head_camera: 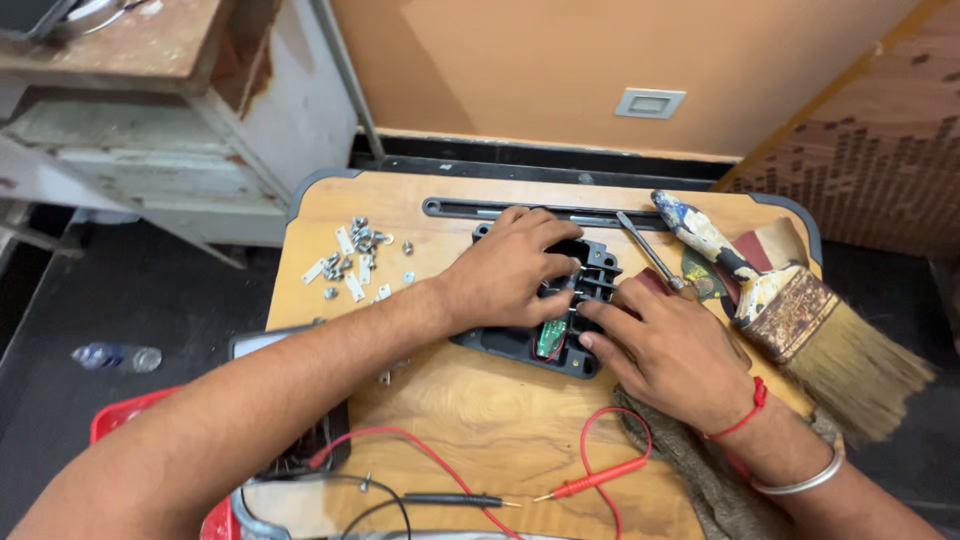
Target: The person works on an electronic circuit inside a black housing, using pliers to manipulate wires and sandpaper to rub a small metal component.
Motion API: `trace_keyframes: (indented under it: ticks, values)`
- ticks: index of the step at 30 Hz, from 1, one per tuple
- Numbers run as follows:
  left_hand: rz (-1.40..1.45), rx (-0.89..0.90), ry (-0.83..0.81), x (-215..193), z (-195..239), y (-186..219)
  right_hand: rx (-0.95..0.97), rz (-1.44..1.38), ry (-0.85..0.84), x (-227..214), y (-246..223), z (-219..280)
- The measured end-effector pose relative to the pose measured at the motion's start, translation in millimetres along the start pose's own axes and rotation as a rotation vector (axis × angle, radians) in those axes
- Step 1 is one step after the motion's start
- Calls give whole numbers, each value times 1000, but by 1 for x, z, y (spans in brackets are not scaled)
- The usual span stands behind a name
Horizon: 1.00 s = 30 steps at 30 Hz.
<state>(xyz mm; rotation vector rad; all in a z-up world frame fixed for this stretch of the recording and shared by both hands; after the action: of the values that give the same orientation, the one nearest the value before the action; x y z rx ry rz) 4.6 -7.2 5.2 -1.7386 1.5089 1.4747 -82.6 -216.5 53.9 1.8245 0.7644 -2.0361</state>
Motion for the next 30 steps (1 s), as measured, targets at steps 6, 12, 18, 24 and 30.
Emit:
trace_keyframes:
  ticks: [6,12,18,24,30]
  values:
    - [-67,-54,-73,-8,-5,7,-86,-16,-76,-11,8,-5]
    - [-52,-42,-67,-5,-4,4,-194,-323,-5,-2,24,-3]
    - [39,-70,-82,-18,-2,15,42,-341,261,6,19,27]
    - [10,-245,-256,-32,-11,33,95,-347,265,1,15,48]
    - [-13,-415,-307,-27,-15,47,202,-333,261,11,1,36]
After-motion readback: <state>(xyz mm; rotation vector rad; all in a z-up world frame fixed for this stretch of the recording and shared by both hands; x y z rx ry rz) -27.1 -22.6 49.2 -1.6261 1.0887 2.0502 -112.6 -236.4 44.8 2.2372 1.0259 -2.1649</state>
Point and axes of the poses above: each hand's wrist, its own z-axis away from the middle knuckle, its own x-axis out of the palm, y = z × x, the point moved 1 cm from there along -z, towards the middle knuckle, and after that the axes turned 11 degrees about -y, right-handed, at the moved point
